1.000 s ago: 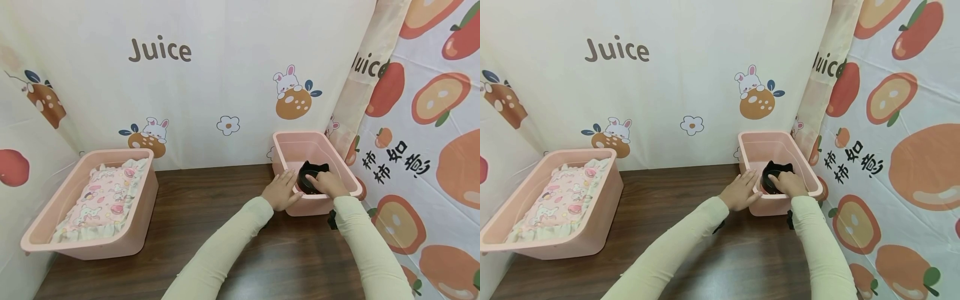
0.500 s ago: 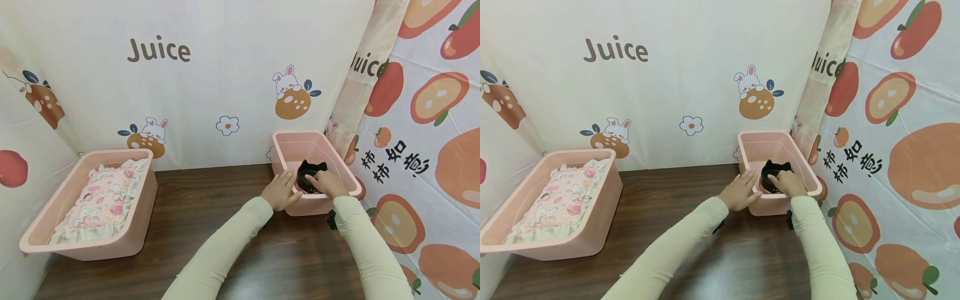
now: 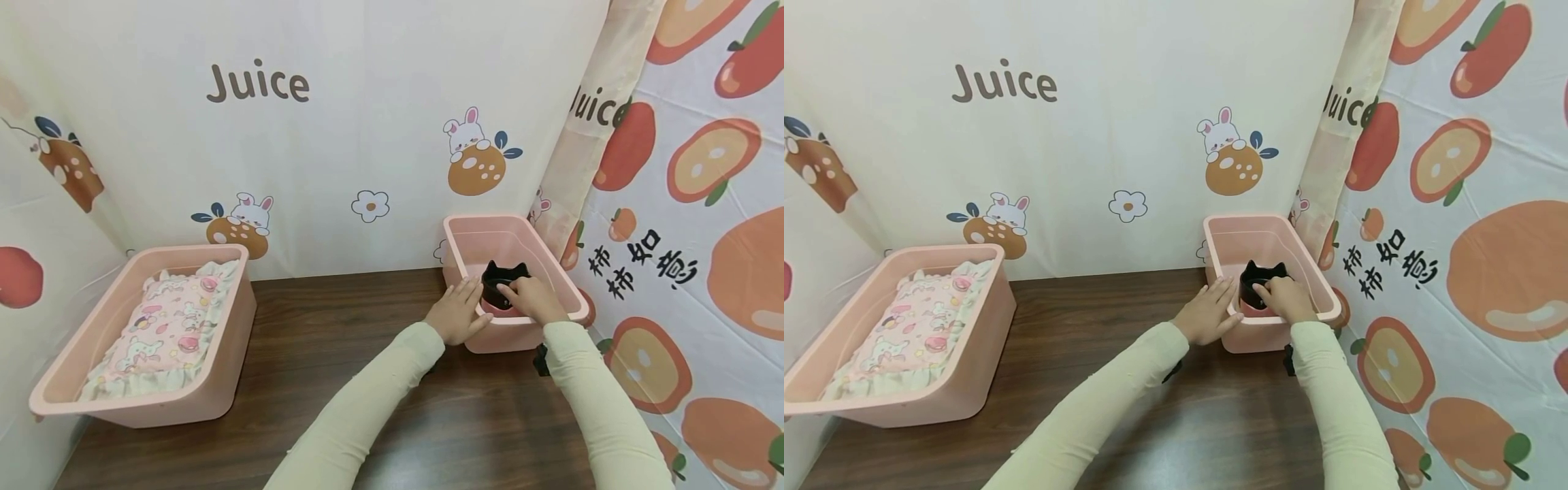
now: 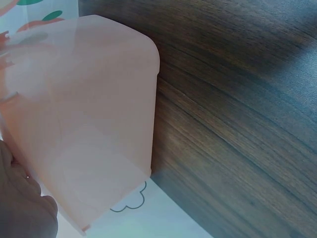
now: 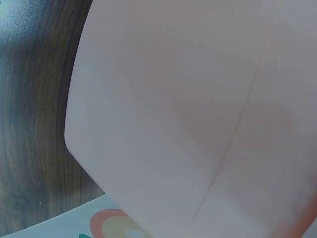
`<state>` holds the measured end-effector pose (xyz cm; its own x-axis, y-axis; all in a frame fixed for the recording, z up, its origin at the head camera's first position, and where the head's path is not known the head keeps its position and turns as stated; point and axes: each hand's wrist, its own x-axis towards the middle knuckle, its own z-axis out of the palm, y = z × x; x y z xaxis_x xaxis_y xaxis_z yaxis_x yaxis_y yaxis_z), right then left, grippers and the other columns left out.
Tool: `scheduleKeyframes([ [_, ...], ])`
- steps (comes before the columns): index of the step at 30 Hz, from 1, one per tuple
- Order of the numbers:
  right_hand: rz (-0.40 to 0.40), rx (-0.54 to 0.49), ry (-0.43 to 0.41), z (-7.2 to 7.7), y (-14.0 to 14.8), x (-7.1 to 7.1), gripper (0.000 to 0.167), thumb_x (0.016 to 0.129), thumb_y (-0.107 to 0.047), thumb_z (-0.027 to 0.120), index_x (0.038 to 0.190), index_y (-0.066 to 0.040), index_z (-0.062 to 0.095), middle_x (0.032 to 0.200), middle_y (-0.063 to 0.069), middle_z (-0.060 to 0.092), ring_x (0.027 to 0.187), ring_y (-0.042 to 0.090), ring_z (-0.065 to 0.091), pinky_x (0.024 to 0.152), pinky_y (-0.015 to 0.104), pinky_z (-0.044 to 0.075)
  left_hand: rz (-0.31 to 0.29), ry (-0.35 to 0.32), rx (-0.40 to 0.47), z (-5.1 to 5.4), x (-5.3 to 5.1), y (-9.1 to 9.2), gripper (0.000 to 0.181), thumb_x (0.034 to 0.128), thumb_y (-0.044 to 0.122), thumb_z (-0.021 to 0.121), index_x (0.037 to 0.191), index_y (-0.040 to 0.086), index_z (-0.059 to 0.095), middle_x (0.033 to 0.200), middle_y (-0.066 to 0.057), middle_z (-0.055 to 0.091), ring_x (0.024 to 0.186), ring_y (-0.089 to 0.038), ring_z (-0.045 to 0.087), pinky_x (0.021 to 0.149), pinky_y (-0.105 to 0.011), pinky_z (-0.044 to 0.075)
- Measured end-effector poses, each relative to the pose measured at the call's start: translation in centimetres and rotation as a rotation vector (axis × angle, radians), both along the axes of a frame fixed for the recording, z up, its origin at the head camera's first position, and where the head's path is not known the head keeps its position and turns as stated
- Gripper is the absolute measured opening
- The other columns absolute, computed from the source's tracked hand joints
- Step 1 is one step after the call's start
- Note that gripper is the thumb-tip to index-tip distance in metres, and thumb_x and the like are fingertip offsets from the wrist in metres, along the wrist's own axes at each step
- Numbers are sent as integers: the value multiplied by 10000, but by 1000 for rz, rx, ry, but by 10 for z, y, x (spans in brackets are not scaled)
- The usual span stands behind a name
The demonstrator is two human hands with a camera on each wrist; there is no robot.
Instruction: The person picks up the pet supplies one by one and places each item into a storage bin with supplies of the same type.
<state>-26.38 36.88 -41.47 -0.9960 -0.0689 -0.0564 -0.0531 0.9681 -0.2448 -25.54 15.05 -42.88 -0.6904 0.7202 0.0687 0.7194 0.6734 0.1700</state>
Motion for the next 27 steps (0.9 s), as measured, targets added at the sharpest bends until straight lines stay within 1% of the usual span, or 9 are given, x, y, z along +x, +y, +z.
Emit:
scheduleKeyframes([
  [7, 10, -6, 9, 0, 0, 0, 434, 999, -360, 490, 841, -26, 718, 664, 25, 632, 622, 193, 559, 622, 380, 475, 1, -11, -5, 0, 0, 0, 703, 1007, 556, 233, 1544, 109, 158, 1617, -23, 99, 1482, -174, 57, 1185, -370, 150],
  [14, 26, -10, 5, 0, -3, 1, 421, 999, -352, 494, 807, -46, 711, 612, 3, 589, 598, 179, 539, 612, 361, 458, -6, -9, -4, 0, 0, -2, 699, 1009, 549, 239, 1543, 104, 164, 1614, -42, 125, 1482, -183, 74, 1182, -381, 169],
  [19, 42, -3, 28, -1, -2, -1, 390, 990, -328, 518, 778, -50, 691, 605, 8, 573, 584, 178, 528, 603, 357, 454, -6, -23, -18, 3, 0, -3, 702, 1007, 554, 236, 1548, 119, 137, 1619, -13, 77, 1483, -175, 58, 1187, -365, 136],
  [23, 61, 3, 26, 0, -2, 1, 344, 981, -301, 541, 856, -26, 704, 674, 32, 623, 627, 193, 566, 628, 380, 482, -17, -52, -21, 3, -2, -4, 707, 1007, 550, 254, 1550, 116, 122, 1620, -4, 61, 1484, -168, 40, 1188, -376, 132],
  [25, 72, 0, 21, 1, -2, 2, 331, 978, -288, 549, 944, -2, 713, 775, 82, 676, 705, 233, 619, 678, 419, 521, -26, -67, -16, 3, -2, -5, 711, 1008, 545, 266, 1550, 110, 115, 1620, -8, 69, 1484, -167, 39, 1188, -384, 133],
  [27, 83, -6, 21, 4, -4, 3, 345, 977, -286, 550, 1037, 16, 705, 905, 144, 704, 819, 297, 657, 756, 465, 538, -31, -83, -8, 4, -2, -8, 715, 1007, 541, 282, 1550, 108, 110, 1619, -18, 81, 1483, -170, 45, 1187, -393, 137],
])
